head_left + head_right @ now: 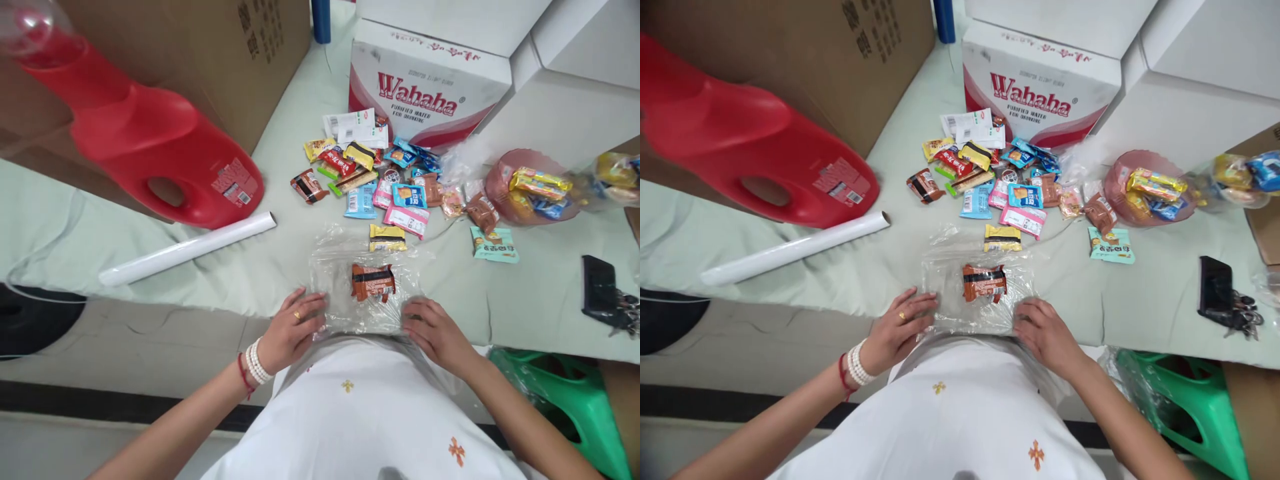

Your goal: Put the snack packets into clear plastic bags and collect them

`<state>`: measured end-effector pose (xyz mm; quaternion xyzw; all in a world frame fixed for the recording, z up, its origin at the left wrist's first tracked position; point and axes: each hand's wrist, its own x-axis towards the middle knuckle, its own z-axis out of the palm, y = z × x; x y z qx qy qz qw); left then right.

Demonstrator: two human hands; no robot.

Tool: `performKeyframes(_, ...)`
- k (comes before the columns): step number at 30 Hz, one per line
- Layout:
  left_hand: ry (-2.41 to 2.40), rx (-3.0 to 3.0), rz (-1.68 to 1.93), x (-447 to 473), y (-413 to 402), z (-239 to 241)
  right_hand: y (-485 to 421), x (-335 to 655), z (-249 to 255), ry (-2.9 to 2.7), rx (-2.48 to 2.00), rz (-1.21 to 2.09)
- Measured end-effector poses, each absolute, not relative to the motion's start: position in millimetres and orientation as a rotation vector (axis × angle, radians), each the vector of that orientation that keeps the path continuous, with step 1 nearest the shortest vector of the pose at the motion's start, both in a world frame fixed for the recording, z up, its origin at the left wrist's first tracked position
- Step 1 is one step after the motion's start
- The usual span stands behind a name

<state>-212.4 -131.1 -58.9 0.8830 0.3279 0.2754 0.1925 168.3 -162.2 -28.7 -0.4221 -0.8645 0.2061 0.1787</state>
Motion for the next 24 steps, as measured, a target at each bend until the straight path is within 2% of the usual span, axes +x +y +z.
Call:
performKeyframes(7, 1.080, 2.159, 0.881, -204.2, -95.2, -32.1, -110.8, 170.1, 4.9, -2.221, -1.246, 0.841)
performKeyframes(12, 1.166, 2.065, 0.908, -192.8, -76.0, -34.6, -79.5, 160.7, 9.8, -2.322, -1.381, 0.736)
performKeyframes(20, 1.045, 2.171, 0.931, -199.2, -95.0, -26.4, -44.8, 122.6, 19.8, -2.604, -1.118, 0.831)
performKeyframes(24, 1.073, 2.166, 0.954, -202.7, -101.4, -25.1, -41.5, 104.7, 20.3, -2.779, -1.170, 0.796)
